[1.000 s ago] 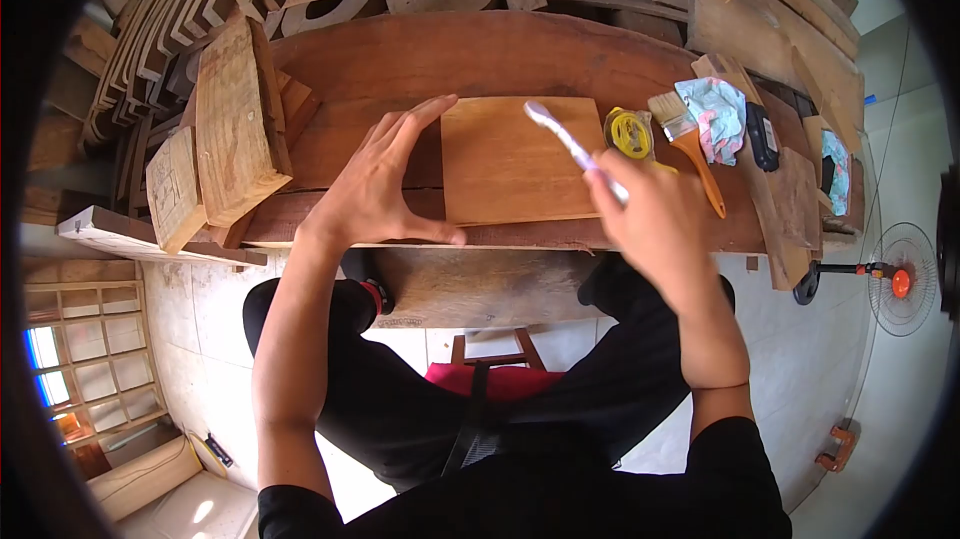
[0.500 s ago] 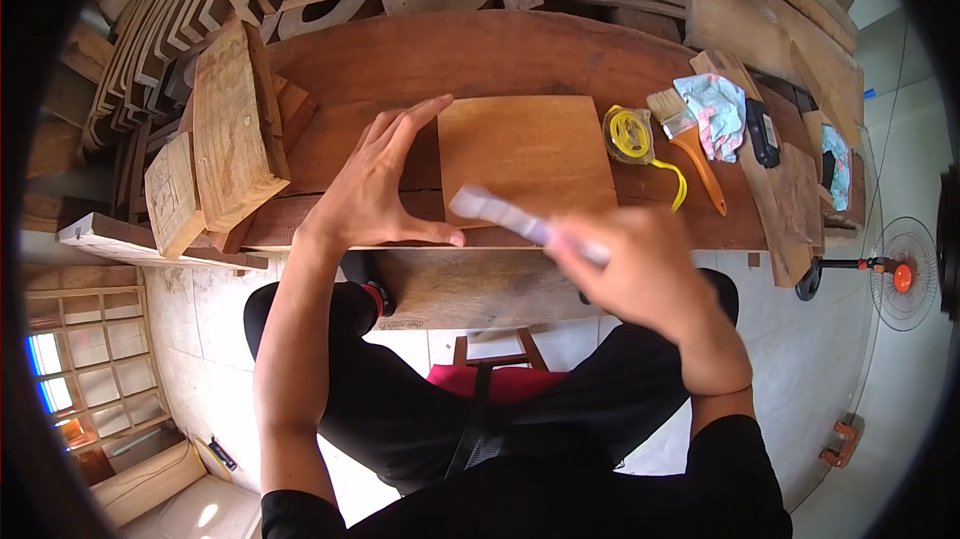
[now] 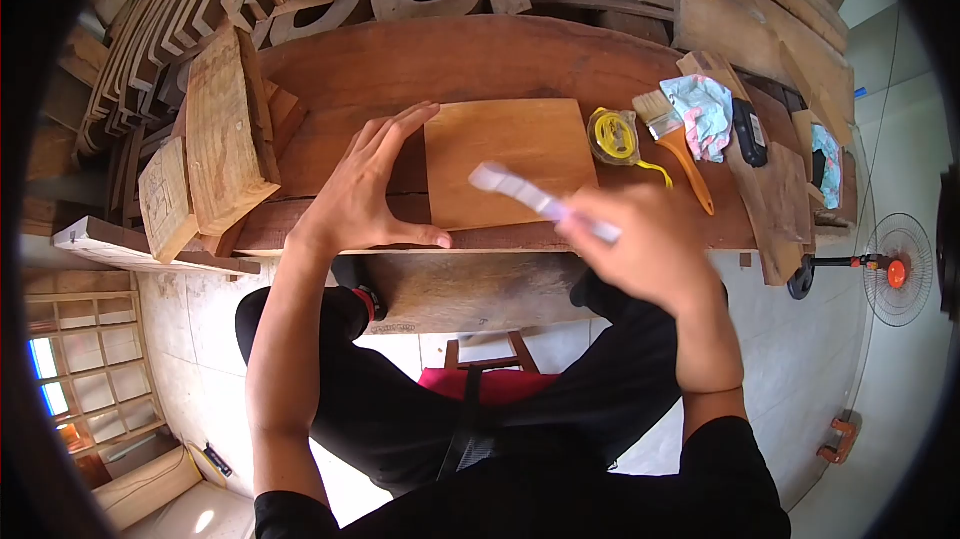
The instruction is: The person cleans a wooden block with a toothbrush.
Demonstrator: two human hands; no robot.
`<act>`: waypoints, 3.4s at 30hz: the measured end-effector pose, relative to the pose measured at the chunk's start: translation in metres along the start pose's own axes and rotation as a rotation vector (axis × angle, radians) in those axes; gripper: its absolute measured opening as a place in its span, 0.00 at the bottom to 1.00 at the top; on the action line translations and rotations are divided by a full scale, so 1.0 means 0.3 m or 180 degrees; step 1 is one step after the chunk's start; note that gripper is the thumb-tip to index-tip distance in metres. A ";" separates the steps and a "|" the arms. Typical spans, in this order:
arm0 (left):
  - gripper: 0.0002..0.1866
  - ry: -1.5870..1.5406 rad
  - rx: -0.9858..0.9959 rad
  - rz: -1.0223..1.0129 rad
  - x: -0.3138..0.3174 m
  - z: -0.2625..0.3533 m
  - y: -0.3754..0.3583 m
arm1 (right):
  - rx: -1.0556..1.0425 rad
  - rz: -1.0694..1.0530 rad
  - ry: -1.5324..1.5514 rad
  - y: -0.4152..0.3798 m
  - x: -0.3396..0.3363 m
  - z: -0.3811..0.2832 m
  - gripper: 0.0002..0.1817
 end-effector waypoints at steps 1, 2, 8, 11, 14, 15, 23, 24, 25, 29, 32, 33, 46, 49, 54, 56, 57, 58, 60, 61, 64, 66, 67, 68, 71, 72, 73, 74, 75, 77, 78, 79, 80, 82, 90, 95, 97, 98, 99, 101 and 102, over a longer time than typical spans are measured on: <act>0.78 -0.0016 -0.0031 0.0006 -0.001 0.000 0.002 | -0.0475 -0.0210 0.0016 -0.005 0.061 -0.040 0.09; 0.78 -0.0027 -0.0059 -0.0014 -0.003 0.001 0.004 | -0.0542 -0.0202 0.0019 -0.007 0.061 -0.044 0.09; 0.76 -0.0092 -0.0059 -0.0039 -0.006 0.010 -0.002 | 0.0519 0.0433 -0.0250 0.023 -0.070 0.114 0.08; 0.74 -0.0100 -0.0082 0.0007 -0.011 0.014 0.004 | 0.0152 0.0224 -0.0347 -0.014 0.029 -0.029 0.07; 0.72 -0.0206 -0.0124 -0.0045 -0.012 0.024 0.002 | 0.0257 0.0413 -0.0005 0.011 0.000 0.038 0.09; 0.71 -0.0258 -0.0137 -0.0013 -0.011 0.027 0.003 | 0.0792 0.0432 -0.0354 0.025 -0.058 0.084 0.10; 0.70 -0.0234 -0.0107 0.0053 -0.014 0.022 0.004 | 0.0185 0.0642 -0.0370 0.024 -0.001 0.009 0.09; 0.70 -0.0257 -0.0141 0.0051 -0.013 0.026 0.002 | 0.0543 0.0748 -0.0668 0.037 -0.037 0.072 0.10; 0.70 -0.0253 -0.0137 0.0038 -0.011 0.027 -0.001 | 0.0552 0.0984 -0.0910 0.043 -0.067 0.090 0.09; 0.70 -0.0270 -0.0102 0.0096 -0.013 0.026 0.005 | -0.0095 0.0568 -0.0472 0.031 0.096 -0.028 0.07; 0.70 -0.0286 -0.0099 0.0066 -0.012 0.023 0.007 | 0.0235 0.0579 -0.0312 0.034 0.029 0.022 0.08; 0.70 -0.0308 -0.0121 0.0083 -0.010 0.021 0.001 | 0.0528 0.0646 -0.0311 0.041 -0.018 0.080 0.09; 0.71 -0.0159 -0.0052 0.0056 -0.016 0.018 0.002 | -0.0187 0.0877 -0.0893 0.017 0.100 -0.073 0.09; 0.71 -0.0052 -0.0018 0.0059 -0.010 0.025 0.008 | -0.0958 0.0885 -0.0434 0.017 0.151 -0.118 0.09; 0.71 -0.0087 -0.0055 0.0064 -0.010 0.030 -0.001 | 0.0152 0.0945 -0.0718 0.065 0.033 0.024 0.09; 0.71 -0.0085 -0.0043 0.0114 -0.009 0.026 0.005 | -0.0621 0.0848 -0.0443 0.036 0.131 -0.099 0.08; 0.71 -0.0081 -0.0040 0.0095 -0.008 0.027 0.003 | -0.1378 0.1353 -0.0254 0.041 0.137 -0.158 0.08; 0.71 -0.0091 -0.0063 0.0056 -0.011 0.027 0.004 | -0.0881 0.1039 -0.0306 0.048 0.126 -0.122 0.08; 0.71 -0.0147 -0.0141 0.0020 -0.015 0.035 -0.001 | -0.0202 0.1026 -0.0297 0.072 0.044 -0.022 0.08; 0.71 -0.0131 -0.0115 0.0018 -0.009 0.033 -0.007 | -0.0116 0.1142 -0.0678 0.092 0.013 0.018 0.09; 0.71 -0.0077 -0.0034 0.0090 -0.009 0.022 0.008 | -0.0442 0.1117 -0.0693 0.072 0.104 -0.074 0.11; 0.71 -0.0101 -0.0055 0.0057 -0.004 0.021 0.003 | -0.0727 0.1055 -0.0425 0.068 0.144 -0.092 0.10; 0.71 -0.0118 -0.0108 0.0005 -0.006 0.022 0.002 | -0.0596 0.0972 -0.0500 0.070 0.113 -0.082 0.10; 0.71 -0.0147 -0.0171 -0.0023 -0.009 0.028 0.001 | -0.0269 0.0977 -0.0260 0.097 0.072 -0.016 0.10; 0.71 -0.0153 -0.0081 0.0035 -0.002 0.021 -0.002 | 0.0054 0.1126 -0.0764 0.087 0.035 0.003 0.11; 0.71 -0.0127 -0.0008 0.0073 -0.003 0.018 0.001 | -0.0322 0.1050 -0.0576 0.078 0.079 -0.042 0.11; 0.72 -0.0123 -0.0018 0.0072 -0.005 0.018 0.004 | -0.0682 0.0965 -0.0361 0.059 0.124 -0.091 0.10; 0.73 -0.0110 -0.0024 0.0037 -0.007 0.019 0.005 | -0.0744 0.0890 -0.0461 0.035 0.132 -0.115 0.09; 0.74 -0.0102 -0.0035 -0.0003 -0.006 0.018 0.005 | -0.0406 0.0911 -0.0457 0.036 0.100 -0.090 0.09; 0.74 -0.0141 -0.0077 -0.0047 -0.010 0.026 0.003 | 0.0234 0.0872 -0.0479 0.050 0.013 0.022 0.09; 0.74 -0.0160 -0.0082 -0.0057 -0.012 0.029 0.005 | 0.0372 0.1078 -0.0766 0.055 -0.034 0.066 0.10; 0.74 -0.0123 -0.0091 -0.0063 -0.010 0.028 0.005 | 0.0336 0.1228 -0.1085 0.048 -0.050 0.066 0.11; 0.74 -0.0080 -0.0098 -0.0058 -0.009 0.024 0.004 | 0.0312 0.1008 -0.0975 0.037 -0.012 0.048 0.11; 0.74 -0.0064 -0.0117 -0.0039 -0.006 0.026 0.005 | -0.0200 0.0682 -0.0498 0.010 0.095 -0.052 0.11; 0.72 -0.0073 -0.0059 0.0046 -0.010 0.023 0.008 | 0.0249 0.0764 -0.0604 0.014 0.026 0.010 0.09; 0.74 -0.0068 -0.0127 -0.0074 -0.009 0.032 -0.001 | 0.0363 0.1066 -0.0511 0.058 -0.021 0.108 0.09; 0.73 -0.0070 -0.0090 -0.0029 -0.008 0.035 0.003 | 0.0609 0.0878 -0.0578 0.056 -0.036 0.106 0.10; 0.73 -0.0064 -0.0053 0.0002 -0.005 0.027 0.003 | 0.0273 0.0946 -0.0553 0.043 -0.007 0.054 0.10; 0.73 -0.0052 -0.0026 0.0017 -0.005 0.022 0.002 | -0.0064 0.1006 -0.0508 0.025 0.047 -0.002 0.10; 0.73 -0.0035 -0.0037 0.0027 -0.010 0.027 0.004 | -0.0221 0.1031 -0.0451 0.023 0.075 -0.021 0.10; 0.73 -0.0039 -0.0049 0.0021 -0.008 0.029 0.001 | 0.0016 0.1042 -0.0432 0.024 0.034 0.008 0.09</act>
Point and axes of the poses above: each hand's wrist, its own y-axis towards the middle knuckle, its own x-axis out of the palm, z = x × y, the point moved 6 cm from there along y, towards the middle knuckle, and after that the axes turned 15 degrees about -z, right-handed, at the moved point
